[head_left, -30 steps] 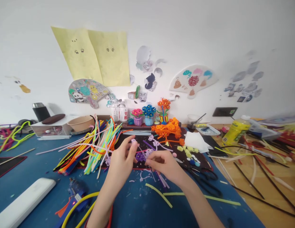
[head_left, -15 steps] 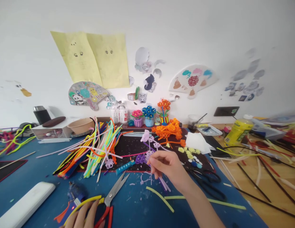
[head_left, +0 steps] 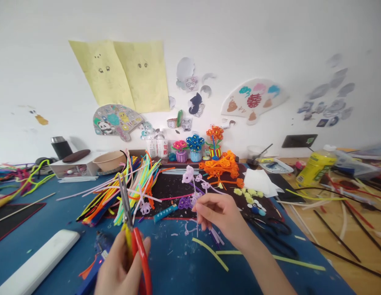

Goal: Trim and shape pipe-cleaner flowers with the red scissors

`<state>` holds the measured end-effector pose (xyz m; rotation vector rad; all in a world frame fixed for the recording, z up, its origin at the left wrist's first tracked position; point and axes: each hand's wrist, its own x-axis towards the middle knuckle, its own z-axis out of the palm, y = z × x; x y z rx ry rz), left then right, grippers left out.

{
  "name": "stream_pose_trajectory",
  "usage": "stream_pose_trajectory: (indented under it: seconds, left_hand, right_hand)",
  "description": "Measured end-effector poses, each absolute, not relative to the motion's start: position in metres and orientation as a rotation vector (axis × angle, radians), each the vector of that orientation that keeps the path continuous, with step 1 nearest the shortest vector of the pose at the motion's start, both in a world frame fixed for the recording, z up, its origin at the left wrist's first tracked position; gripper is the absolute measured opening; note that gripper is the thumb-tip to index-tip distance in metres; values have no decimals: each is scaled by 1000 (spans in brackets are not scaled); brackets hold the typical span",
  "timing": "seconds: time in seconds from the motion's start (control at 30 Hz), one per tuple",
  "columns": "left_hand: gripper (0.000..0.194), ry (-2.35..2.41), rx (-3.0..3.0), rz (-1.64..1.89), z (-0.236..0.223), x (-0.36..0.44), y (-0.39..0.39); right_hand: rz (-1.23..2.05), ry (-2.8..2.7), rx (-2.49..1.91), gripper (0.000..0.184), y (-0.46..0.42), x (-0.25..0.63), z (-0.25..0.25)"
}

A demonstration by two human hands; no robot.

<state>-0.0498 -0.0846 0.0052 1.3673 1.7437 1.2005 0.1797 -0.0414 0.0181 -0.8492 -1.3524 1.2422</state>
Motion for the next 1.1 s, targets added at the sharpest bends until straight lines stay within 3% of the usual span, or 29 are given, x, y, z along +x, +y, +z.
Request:
stream_pose_trajectory:
  seconds: [0.13,0.33,0.8,1.1]
  left_hand:
    - [31,1141,1203,1427,31,10,-65]
    - [28,964,1199,1494,34,38,-44]
    - [28,1146,1277,1483,42,29,-36]
    - [27,1326,1741,1181,39,14,-43]
  right_hand:
    - [1299,-1388,-852,27,-42,174,16]
    - [1373,-1408,-796,31,-41,170,14]
    - [1502,-1748,-892,24,-48,178,17]
    - [1448,-1590,-742,28,-44,161,6]
